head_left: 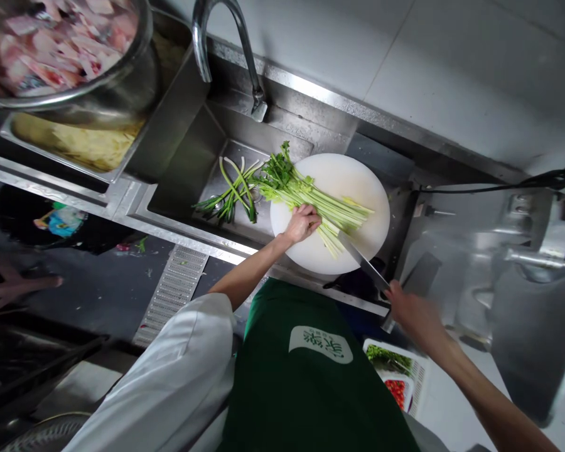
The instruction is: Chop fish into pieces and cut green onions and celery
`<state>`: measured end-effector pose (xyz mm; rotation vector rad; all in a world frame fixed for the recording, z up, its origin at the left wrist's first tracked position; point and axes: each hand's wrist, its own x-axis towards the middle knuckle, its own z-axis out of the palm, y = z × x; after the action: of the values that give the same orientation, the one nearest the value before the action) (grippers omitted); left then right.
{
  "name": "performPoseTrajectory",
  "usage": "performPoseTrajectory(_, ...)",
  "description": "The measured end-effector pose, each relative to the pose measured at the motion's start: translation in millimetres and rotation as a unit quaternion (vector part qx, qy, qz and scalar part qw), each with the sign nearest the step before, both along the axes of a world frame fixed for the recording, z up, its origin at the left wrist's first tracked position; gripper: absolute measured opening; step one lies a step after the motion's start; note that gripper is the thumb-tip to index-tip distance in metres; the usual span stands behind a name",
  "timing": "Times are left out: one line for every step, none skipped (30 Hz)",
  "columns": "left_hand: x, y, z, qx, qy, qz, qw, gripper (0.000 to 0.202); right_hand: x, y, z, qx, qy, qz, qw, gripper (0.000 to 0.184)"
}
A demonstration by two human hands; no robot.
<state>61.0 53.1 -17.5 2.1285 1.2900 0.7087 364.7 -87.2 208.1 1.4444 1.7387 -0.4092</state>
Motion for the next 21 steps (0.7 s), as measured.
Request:
performPoseTrajectory(1,0,0.8,-0.001,0.001,0.003,1.000,0.026,-8,7,-3.4,0.004,0.003,0.009,1.000,0.024)
performPoseTrajectory(1,0,1.7,-0.003,0.004,0.005,1.000,0.027,-16,14,-7.3,0.008,0.010,0.021,1.000,0.024)
performPoseTrajectory(2,1,2.7,-0.005,0.007,0.006,1.000,0.027,-21,20,-11.4,0.011,0.018,0.033,0.999,0.024)
performPoseTrajectory(3,0,3.7,-0.008,0.011,0.005,1.000,0.026,-25,25,-15.4,0.013,0.025,0.044,0.999,0.024)
performPoseTrajectory(3,0,4.7,-0.011,0.015,0.004,1.000,0.026,-27,28,-19.2,0.012,0.031,0.052,0.998,0.025)
performPoseTrajectory(4,0,5.7,-0.013,0.020,0.004,1.000,0.025,-27,31,-22.7,0.013,0.033,0.058,0.998,0.026)
performPoseTrajectory(4,0,6.5,-0.015,0.024,0.004,1.000,0.024,-26,33,-25.7,0.014,0.033,0.063,0.997,0.026)
performPoseTrajectory(4,1,7.2,-0.017,0.027,0.002,0.999,0.024,-24,33,-28.0,0.014,0.032,0.067,0.997,0.027)
performPoseTrajectory(3,1,7.8,-0.018,0.030,0.000,0.999,0.024,-21,33,-29.3,0.014,0.031,0.071,0.997,0.027)
performPoseTrajectory(3,1,8.4,-0.018,0.032,-0.001,0.999,0.024,-16,31,-29.4,0.010,0.030,0.074,0.997,0.027)
performPoseTrajectory(2,2,9.0,-0.018,0.032,-0.002,0.999,0.025,-11,29,-27.9,0.005,0.028,0.075,0.997,0.027)
performPoseTrajectory(2,2,9.7,-0.017,0.031,-0.003,0.999,0.025,-3,26,-24.8,-0.002,0.025,0.072,0.997,0.027)
performPoseTrajectory(2,2,10.5,-0.018,0.029,-0.004,0.999,0.025,5,22,-20.1,-0.012,0.022,0.069,0.997,0.027)
performPoseTrajectory(2,2,11.6,-0.018,0.028,-0.003,0.999,0.025,13,18,-13.9,-0.020,0.022,0.065,0.997,0.027)
performPoseTrajectory(3,2,12.8,-0.019,0.028,-0.001,0.999,0.024,21,14,-6.5,-0.028,0.021,0.057,0.998,0.027)
performPoseTrajectory(5,2,14.3,-0.019,0.029,0.001,0.999,0.024,29,11,1.5,-0.037,0.019,0.045,0.998,0.027)
performPoseTrajectory(8,2,15.9,-0.019,0.029,0.001,0.999,0.023,34,9,9.6,-0.046,0.019,0.030,0.998,0.027)
performPoseTrajectory(11,2,17.5,-0.017,0.028,-0.003,0.999,0.022,37,8,17.0,-0.052,0.018,0.013,0.998,0.028)
performPoseTrajectory(14,3,19.1,-0.015,0.027,-0.010,0.999,0.021,38,9,23.3,-0.052,0.015,-0.004,0.999,0.029)
performPoseTrajectory(18,3,20.5,-0.011,0.026,-0.019,0.999,0.022,37,9,28.0,-0.046,0.010,-0.019,0.999,0.031)
performPoseTrajectory(21,3,21.6,-0.007,0.026,-0.030,0.999,0.023,34,11,30.8,-0.036,0.009,-0.026,0.999,0.032)
